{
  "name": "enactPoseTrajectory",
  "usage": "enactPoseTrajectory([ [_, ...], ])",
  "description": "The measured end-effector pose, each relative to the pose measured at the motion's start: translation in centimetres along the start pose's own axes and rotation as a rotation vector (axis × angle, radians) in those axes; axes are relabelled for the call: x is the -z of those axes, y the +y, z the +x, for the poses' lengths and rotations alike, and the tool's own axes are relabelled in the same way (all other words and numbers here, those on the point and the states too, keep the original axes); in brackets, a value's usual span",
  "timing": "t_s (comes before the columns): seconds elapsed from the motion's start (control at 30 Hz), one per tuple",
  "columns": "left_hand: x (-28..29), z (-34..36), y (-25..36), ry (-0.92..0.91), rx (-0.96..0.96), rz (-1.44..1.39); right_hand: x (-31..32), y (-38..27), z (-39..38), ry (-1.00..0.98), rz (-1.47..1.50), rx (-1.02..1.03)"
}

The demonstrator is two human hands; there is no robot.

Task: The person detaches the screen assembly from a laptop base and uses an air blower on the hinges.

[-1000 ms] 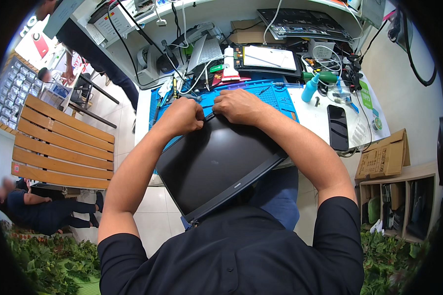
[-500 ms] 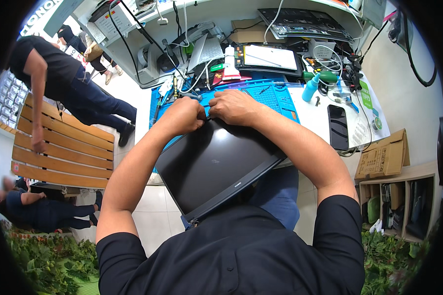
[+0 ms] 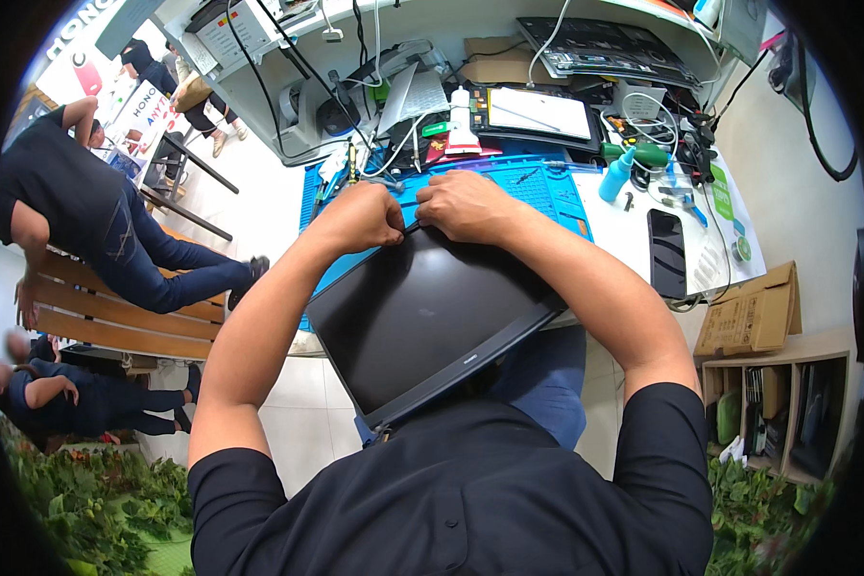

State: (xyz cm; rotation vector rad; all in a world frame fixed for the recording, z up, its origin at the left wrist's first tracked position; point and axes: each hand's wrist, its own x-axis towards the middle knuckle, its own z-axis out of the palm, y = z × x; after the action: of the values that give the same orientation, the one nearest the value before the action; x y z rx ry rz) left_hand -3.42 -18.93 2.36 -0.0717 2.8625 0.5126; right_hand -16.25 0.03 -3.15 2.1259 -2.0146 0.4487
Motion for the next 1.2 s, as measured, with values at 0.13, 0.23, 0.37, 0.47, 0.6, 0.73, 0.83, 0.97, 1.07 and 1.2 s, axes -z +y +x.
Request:
enactPoseTrajectory([
  [0.13,-0.1,0.0,0.5,0.033,-0.050,0.082,-0.2,-0.1,-0.1,0.047,0.034,0.030],
  [0.23,-0.7,0.0,0.5,0.054,-0.045,0.116,-0.3,-0.1,0.0,0.012,0.047,0.005],
  [0.37,-1.0,-0.1,0.6,0.077,-0.067,0.140,-0.3,-0.2,0.0,-0.002,0.020,0.014],
  [0.47,-0.9,-0.2,0.9,0.080,-0.075,0.153,-0.3,-0.2,-0.1,-0.004,0.009,0.015],
  [0.6,-0.9,-0.3,0.6,0.081,-0.066,0.125,-0.1,-0.4,-0.2,-0.008,-0.020,0.007],
  [0.73,-0.7,-0.8,-0.3,0.061,-0.051,0.069,0.3,-0.5,-0.2,-0.003,-0.006,-0.005],
  [0.83,-0.6,-0.8,-0.3,0.062,-0.059,0.093,0.1,-0.2,-0.1,0.005,0.006,0.002],
  [0.97,-0.8,-0.9,-0.1,0.077,-0.043,0.075,-0.3,0.0,-0.3,0.014,-0.010,-0.032],
  [1.07,-0.7,-0.9,-0.2,0.083,-0.054,0.070,-0.2,0.0,-0.4,-0.016,-0.024,-0.049],
  [1.2,-0.9,-0.4,-0.3,0.057,-0.091,0.040,0.9,-0.3,-0.7,-0.087,-0.021,-0.078],
])
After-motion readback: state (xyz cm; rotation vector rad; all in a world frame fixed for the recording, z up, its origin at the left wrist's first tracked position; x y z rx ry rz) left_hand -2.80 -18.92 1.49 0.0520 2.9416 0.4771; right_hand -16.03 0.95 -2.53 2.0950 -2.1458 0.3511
